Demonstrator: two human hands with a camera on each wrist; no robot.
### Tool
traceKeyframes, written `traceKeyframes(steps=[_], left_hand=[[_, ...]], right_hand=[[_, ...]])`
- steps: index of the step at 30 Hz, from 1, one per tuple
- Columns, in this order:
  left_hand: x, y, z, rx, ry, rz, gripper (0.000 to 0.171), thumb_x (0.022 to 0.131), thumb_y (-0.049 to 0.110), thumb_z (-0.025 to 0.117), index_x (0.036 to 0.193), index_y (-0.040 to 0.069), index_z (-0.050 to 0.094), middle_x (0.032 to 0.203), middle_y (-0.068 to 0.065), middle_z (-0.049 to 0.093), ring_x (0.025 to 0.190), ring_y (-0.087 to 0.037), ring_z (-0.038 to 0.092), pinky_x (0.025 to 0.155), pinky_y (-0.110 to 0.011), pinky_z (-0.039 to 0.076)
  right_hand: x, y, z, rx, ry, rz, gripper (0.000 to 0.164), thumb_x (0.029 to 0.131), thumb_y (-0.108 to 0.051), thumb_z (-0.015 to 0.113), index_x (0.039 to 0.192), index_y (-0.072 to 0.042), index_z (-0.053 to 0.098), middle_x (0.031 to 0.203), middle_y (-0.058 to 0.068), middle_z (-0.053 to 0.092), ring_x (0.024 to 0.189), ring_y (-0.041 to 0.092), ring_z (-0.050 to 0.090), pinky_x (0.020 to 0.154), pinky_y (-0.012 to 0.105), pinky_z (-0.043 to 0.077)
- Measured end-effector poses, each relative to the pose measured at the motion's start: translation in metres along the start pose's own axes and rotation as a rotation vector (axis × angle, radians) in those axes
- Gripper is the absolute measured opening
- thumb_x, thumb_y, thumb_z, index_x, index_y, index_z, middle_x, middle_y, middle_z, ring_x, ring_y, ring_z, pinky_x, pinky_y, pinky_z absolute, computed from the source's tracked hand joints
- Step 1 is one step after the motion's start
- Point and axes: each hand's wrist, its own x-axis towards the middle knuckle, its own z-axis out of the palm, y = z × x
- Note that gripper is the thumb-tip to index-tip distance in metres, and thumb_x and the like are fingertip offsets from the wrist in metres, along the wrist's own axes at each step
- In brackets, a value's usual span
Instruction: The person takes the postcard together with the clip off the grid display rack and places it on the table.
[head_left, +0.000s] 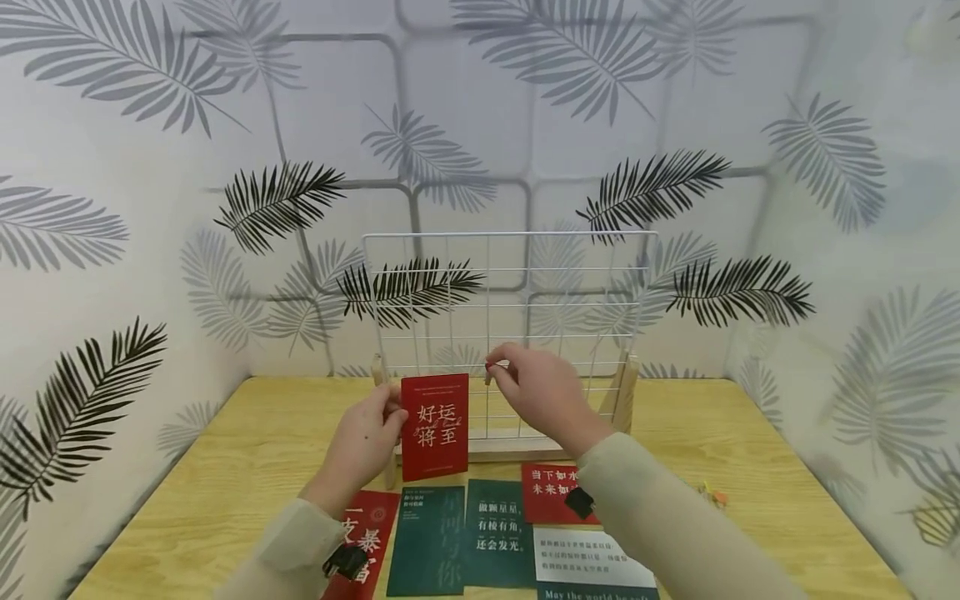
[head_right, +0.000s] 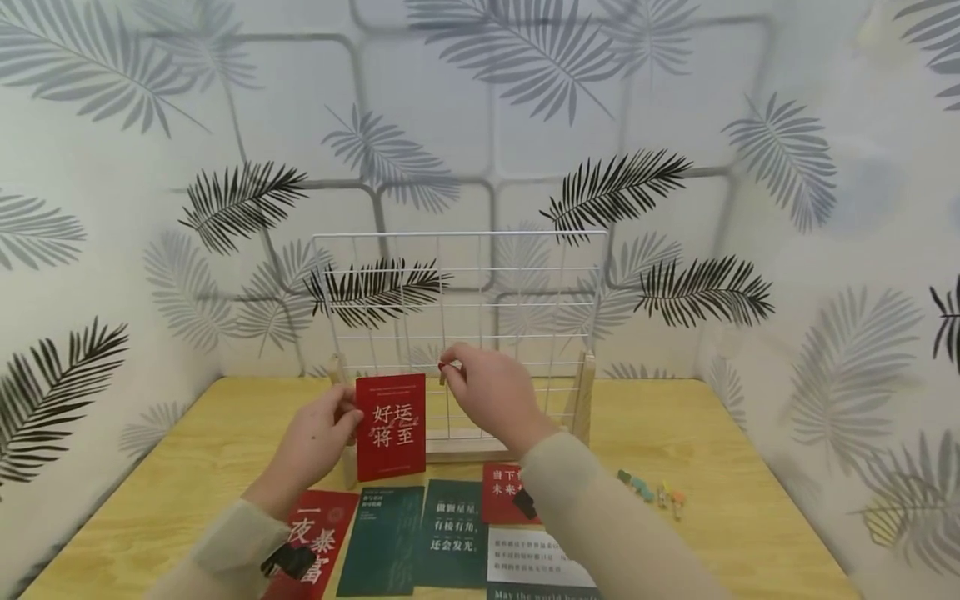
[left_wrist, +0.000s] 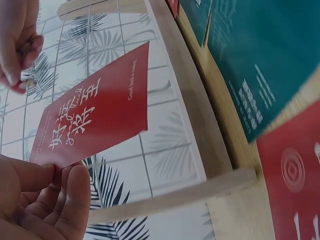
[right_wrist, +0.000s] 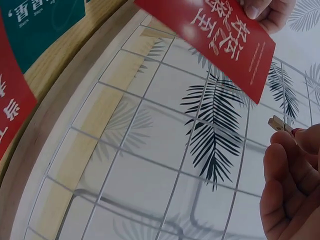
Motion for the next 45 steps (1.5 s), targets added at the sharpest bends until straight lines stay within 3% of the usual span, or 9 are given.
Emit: traceKeyframes(steps=[12, 19, 36, 45], left_hand=[[-0.01, -0.018, -0.032, 0.046, -0.009, 0.009, 0.019, 0.104, 0.014, 0.059, 0.122, 0.009, 0.059, 0.095, -0.004, 0.063, 0.077, -0.02, 0.061, 0.069, -0.033, 0.054], [-0.013, -0.03, -0.052, 0.052, -0.017, 0.018, 0.021, 0.104, 0.013, 0.057, 0.124, 0.006, 0.057, 0.096, -0.006, 0.062, 0.081, -0.025, 0.062, 0.069, -0.034, 0.054], [-0.024, -0.055, -0.093, 0.067, -0.023, 0.012, 0.023, 0.105, 0.011, 0.053, 0.125, 0.001, 0.055, 0.1, -0.01, 0.064, 0.081, -0.02, 0.065, 0.07, -0.035, 0.057], [-0.025, -0.077, -0.104, 0.096, -0.059, -0.043, 0.021, 0.105, 0.01, 0.053, 0.123, 0.0, 0.055, 0.097, -0.01, 0.064, 0.078, -0.021, 0.064, 0.064, -0.034, 0.053]], right_hand=[[-0.027, 0.027, -0.014, 0.072, -0.05, 0.071, 0.013, 0.101, -0.029, 0.064, 0.109, -0.022, 0.07, 0.071, -0.011, 0.062, 0.055, 0.012, 0.05, 0.049, 0.032, 0.042], [-0.043, 0.046, -0.021, 0.043, -0.036, 0.125, 0.014, 0.1, -0.03, 0.065, 0.109, -0.021, 0.071, 0.071, -0.009, 0.061, 0.057, 0.014, 0.05, 0.049, 0.032, 0.041], [-0.072, 0.083, -0.033, -0.008, -0.031, 0.204, 0.014, 0.1, -0.027, 0.063, 0.11, -0.02, 0.07, 0.066, -0.005, 0.055, 0.056, 0.015, 0.048, 0.05, 0.033, 0.039], [-0.093, 0.108, -0.044, 0.019, -0.046, 0.22, 0.018, 0.101, -0.024, 0.063, 0.112, -0.015, 0.073, 0.09, -0.003, 0.069, 0.071, 0.016, 0.055, 0.062, 0.036, 0.045]])
